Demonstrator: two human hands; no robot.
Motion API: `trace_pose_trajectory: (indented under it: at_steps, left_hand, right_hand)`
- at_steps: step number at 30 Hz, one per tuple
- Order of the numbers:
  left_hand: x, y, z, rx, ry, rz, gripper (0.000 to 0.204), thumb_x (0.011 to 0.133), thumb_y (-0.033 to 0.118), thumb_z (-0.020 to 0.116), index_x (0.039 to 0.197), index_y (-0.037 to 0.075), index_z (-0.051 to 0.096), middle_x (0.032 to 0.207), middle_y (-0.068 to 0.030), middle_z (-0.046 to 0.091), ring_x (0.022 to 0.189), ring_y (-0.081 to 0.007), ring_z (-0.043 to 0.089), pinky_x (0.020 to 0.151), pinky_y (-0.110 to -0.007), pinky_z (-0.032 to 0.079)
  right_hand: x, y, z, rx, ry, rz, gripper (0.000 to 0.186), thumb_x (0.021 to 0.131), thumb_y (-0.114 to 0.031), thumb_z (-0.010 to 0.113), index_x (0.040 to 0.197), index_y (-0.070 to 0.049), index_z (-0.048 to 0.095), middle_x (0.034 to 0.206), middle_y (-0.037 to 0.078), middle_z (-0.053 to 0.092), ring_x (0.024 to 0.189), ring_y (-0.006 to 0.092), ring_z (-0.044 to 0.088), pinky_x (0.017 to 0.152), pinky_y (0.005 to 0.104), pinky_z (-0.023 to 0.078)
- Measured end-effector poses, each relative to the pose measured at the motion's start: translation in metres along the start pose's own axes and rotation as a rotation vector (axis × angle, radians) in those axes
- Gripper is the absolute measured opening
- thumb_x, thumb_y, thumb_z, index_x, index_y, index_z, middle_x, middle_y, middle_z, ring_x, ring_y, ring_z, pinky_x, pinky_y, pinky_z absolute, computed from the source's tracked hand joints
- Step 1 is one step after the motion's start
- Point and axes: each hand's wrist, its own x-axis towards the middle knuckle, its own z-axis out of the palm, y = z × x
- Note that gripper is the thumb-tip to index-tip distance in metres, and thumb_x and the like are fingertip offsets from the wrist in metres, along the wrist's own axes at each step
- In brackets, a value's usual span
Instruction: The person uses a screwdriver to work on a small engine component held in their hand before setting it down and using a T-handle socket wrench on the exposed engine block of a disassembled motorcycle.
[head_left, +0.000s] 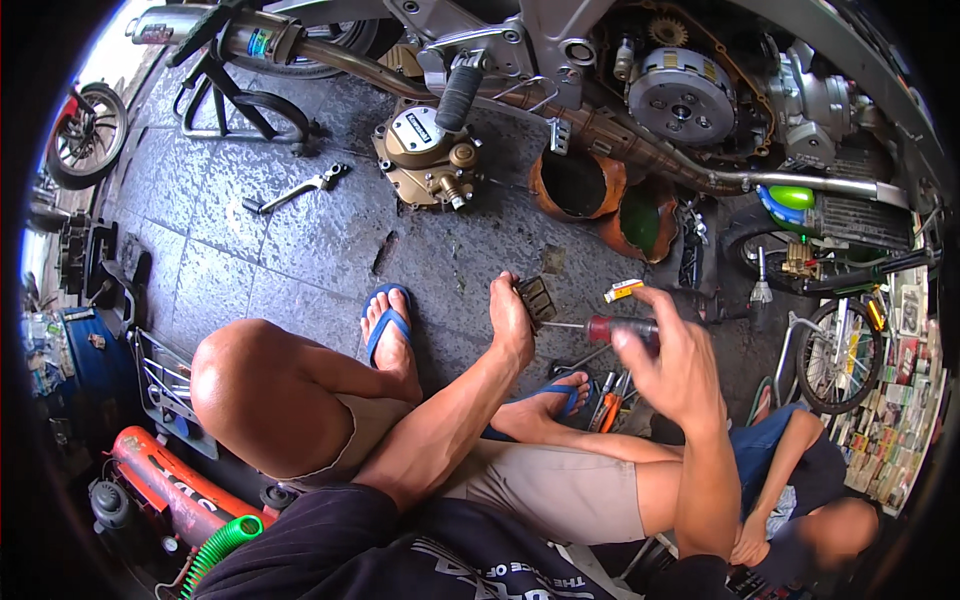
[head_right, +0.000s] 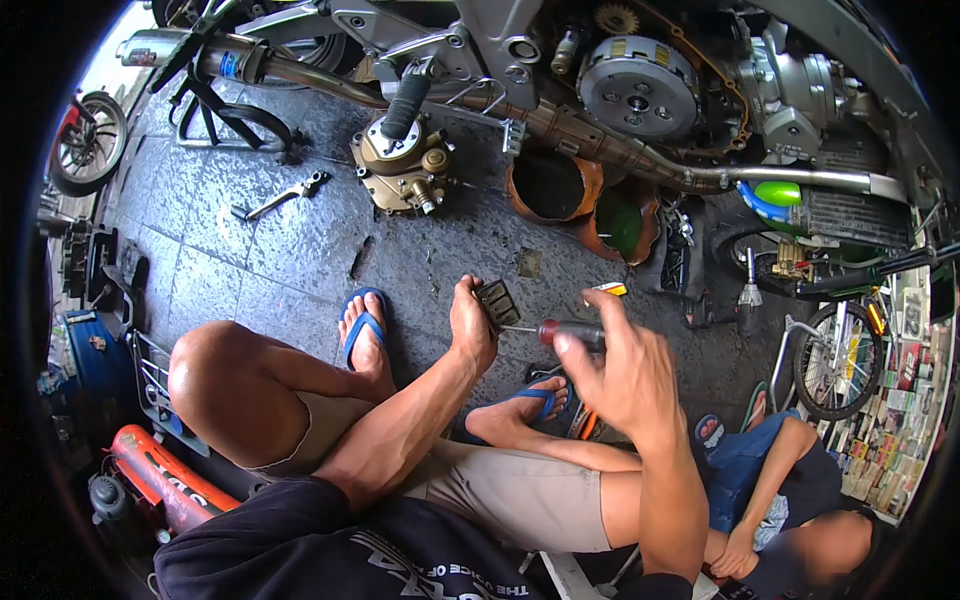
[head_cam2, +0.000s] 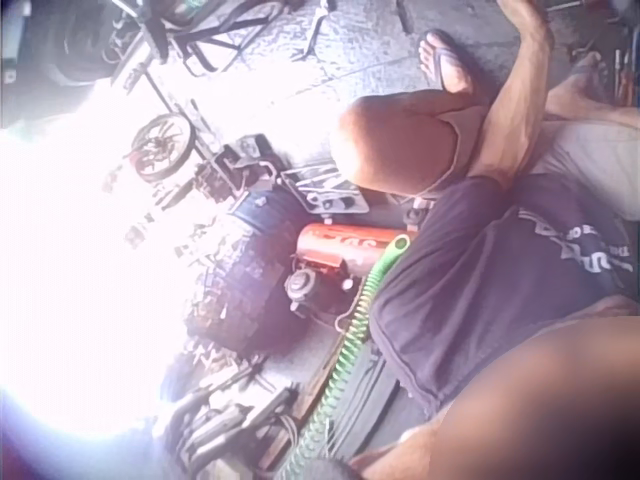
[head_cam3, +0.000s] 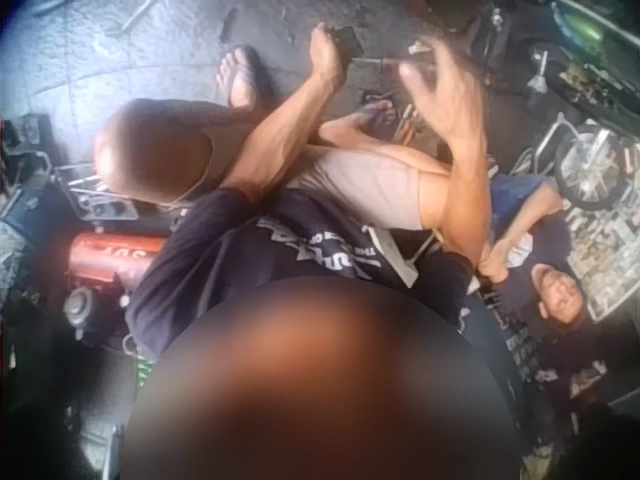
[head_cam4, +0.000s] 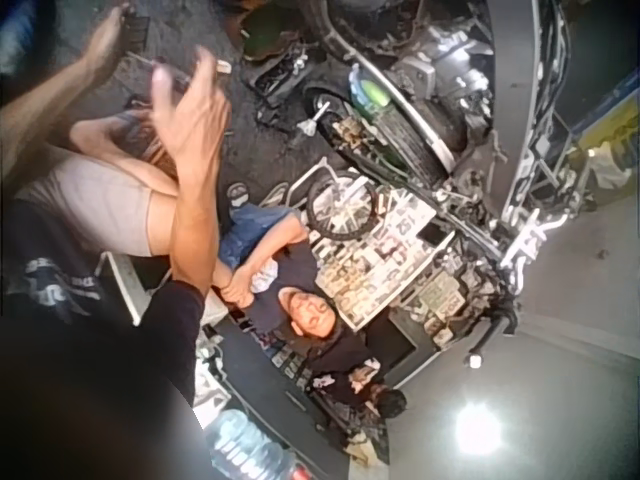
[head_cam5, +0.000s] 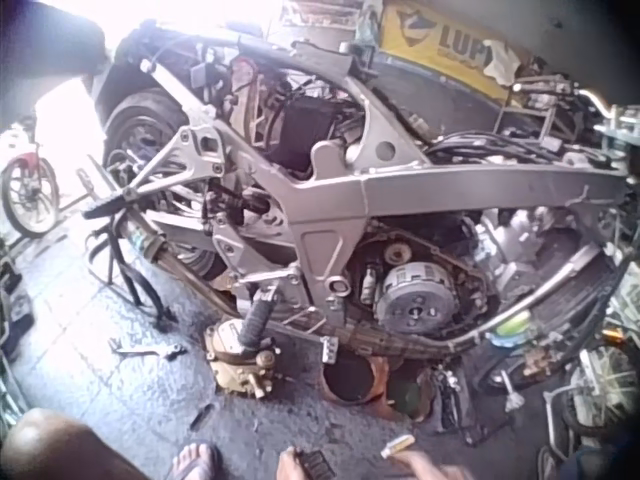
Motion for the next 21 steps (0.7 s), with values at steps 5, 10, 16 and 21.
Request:
trace_pose_trajectory:
  at_steps: [5, 10, 16, 21]
  left_hand:
    - [-0.009, 0.007, 0.003, -0.058, -0.013, -0.042, 0.030, 0.096, 0.044, 0.045, 0.100, 0.014, 0.051, 0.079, -0.0052, 0.056, 0.068, -0.0204, 0.058, 0.058, -0.037, 0.050]
    - [-0.007, 0.003, 0.003, -0.068, -0.019, -0.061, 0.030, 0.096, 0.044, 0.044, 0.099, 0.015, 0.051, 0.080, -0.0056, 0.056, 0.068, -0.0214, 0.058, 0.059, -0.038, 0.051]
    - [-0.012, 0.003, 0.006, -0.137, -0.057, -0.079, 0.030, 0.097, 0.044, 0.044, 0.099, 0.015, 0.051, 0.081, -0.0060, 0.056, 0.068, -0.0212, 0.058, 0.060, -0.038, 0.052]
    - [-0.012, 0.005, 0.005, -0.105, -0.050, -0.091, 0.031, 0.097, 0.044, 0.044, 0.101, 0.014, 0.051, 0.082, -0.0053, 0.056, 0.070, -0.0204, 0.057, 0.060, -0.037, 0.051]
  right_hand:
    - [0.003, 0.023, 0.008, -0.154, -0.007, -0.002, 0.033, 0.085, -0.024, 0.065, 0.109, -0.001, 0.058, 0.091, 0.021, 0.066, 0.073, 0.0381, 0.067, 0.064, 0.0474, 0.050]
    - [0.008, 0.025, -0.003, -0.313, -0.060, 0.142, 0.029, 0.084, -0.016, 0.064, 0.108, -0.001, 0.058, 0.102, 0.021, 0.062, 0.093, 0.0360, 0.065, 0.070, 0.0451, 0.050]
    - [0.000, 0.032, 0.001, 0.118, 0.000, 0.047, 0.038, 0.089, -0.033, 0.062, 0.110, -0.001, 0.059, 0.085, 0.023, 0.067, 0.078, 0.0379, 0.068, 0.069, 0.0448, 0.051]
    - [0.009, 0.028, 0.000, -0.127, 0.030, 0.055, 0.031, 0.083, -0.016, 0.066, 0.108, 0.000, 0.059, 0.092, 0.019, 0.067, 0.080, 0.0305, 0.069, 0.069, 0.0377, 0.052]
